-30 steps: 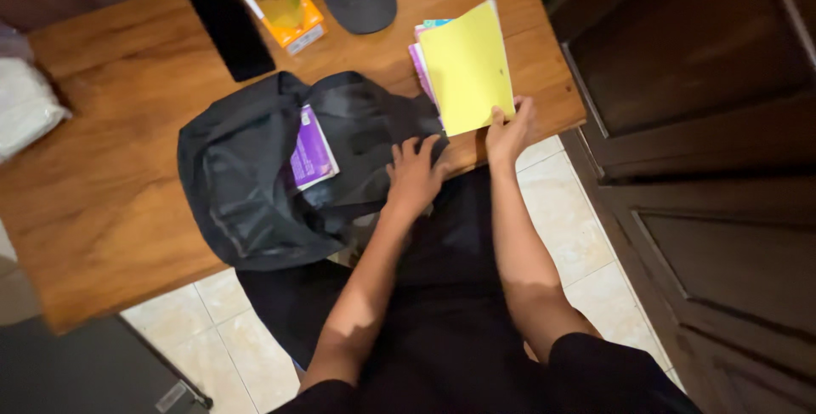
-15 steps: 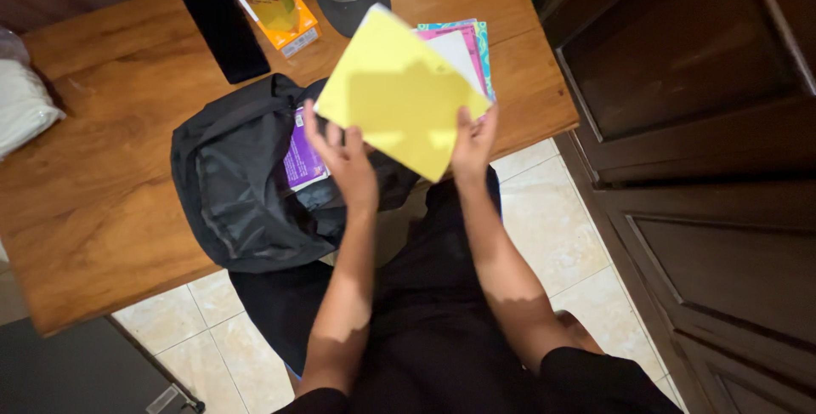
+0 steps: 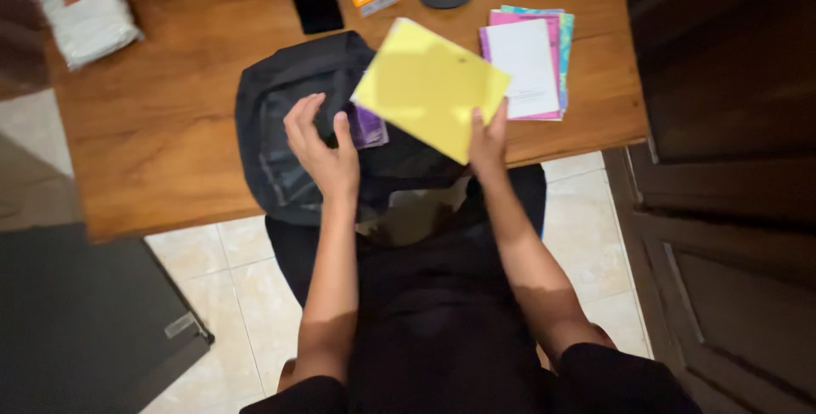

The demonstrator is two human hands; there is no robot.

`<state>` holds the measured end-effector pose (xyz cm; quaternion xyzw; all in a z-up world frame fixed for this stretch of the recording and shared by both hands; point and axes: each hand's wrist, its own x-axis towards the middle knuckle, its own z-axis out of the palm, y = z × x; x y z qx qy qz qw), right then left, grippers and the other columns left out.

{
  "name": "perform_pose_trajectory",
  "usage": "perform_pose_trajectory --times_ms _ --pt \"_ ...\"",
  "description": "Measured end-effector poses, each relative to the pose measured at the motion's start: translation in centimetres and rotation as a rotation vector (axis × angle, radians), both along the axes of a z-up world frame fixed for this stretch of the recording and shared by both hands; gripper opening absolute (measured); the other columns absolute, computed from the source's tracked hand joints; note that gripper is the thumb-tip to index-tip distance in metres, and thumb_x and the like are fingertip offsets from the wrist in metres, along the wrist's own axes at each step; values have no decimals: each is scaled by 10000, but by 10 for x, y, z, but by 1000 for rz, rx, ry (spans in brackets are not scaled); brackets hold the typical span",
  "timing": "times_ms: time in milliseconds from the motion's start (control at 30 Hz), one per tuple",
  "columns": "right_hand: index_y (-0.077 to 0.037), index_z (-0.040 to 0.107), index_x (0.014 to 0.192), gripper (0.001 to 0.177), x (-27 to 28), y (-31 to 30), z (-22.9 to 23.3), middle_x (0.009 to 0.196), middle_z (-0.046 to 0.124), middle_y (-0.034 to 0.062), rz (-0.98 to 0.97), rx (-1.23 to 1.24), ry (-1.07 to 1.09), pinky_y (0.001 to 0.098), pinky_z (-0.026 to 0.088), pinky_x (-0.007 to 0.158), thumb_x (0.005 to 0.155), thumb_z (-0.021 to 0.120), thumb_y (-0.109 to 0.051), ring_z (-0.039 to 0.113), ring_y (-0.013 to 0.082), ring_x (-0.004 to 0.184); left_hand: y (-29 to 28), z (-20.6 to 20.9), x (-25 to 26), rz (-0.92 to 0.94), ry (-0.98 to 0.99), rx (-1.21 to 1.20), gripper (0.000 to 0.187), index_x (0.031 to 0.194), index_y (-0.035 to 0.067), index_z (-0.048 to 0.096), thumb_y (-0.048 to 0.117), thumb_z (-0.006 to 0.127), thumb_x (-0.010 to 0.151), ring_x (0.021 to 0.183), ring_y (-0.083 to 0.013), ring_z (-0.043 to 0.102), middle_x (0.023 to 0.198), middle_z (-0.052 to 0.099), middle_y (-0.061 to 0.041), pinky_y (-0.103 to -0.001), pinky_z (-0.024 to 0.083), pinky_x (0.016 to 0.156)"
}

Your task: The person sits at a wooden table and packs a black sling bag. They open the bag, place a wallet, glasses, a comb, and a stack of notebooks and papers inside, arranging the items into the main compartment.

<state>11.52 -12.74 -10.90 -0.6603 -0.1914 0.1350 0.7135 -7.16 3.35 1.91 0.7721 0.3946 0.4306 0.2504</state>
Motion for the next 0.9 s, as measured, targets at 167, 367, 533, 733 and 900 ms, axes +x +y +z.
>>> perform_pose_trajectory --times_ms 167,367,533,733,900 --pt "19 496 1390 322 7 -2 24 1248 612 105 220 -78 -144 304 473 1032 1091 516 -98 567 151 1154 38 -8 -22 278 629 434 506 1191 277 685 492 759 739 1106 -346 639 1266 613 -118 -446 492 833" --pt "1 563 1307 273 -8 17 49 1118 672 53 413 -193 58 277 516 895 1063 574 -122 632 113 1017 65 -18 -36 39 451 -144 192 1097 117 669 244 685 954 909 -426 675 1053 724 -127 -522 517 745" --pt "4 592 1339 298 -11 41 43 1166 707 89 403 -224 -139 298 527 950 1065 631 -105 652 138 1074 72 6 -55 85 304 -62 170 1102 75 647 212 650 1001 939 -408 669 1074 697 -141 -501 521 762" --pt "-14 546 1342 442 -22 102 26 1217 731 175 341 -336 -195 320 553 928 958 705 -166 729 230 1114 65 37 -74 59 169 -18 139 1093 62 645 160 668 996 929 -375 678 1008 669 -134 -464 527 761" --pt "-63 455 1502 639 -59 140 5 1294 662 245 339 -602 -484 433 503 947 948 719 -237 647 397 1160 52 42 -68 58 176 -83 162 1100 80 663 180 690 975 897 -362 679 984 667 -117 -448 530 736"
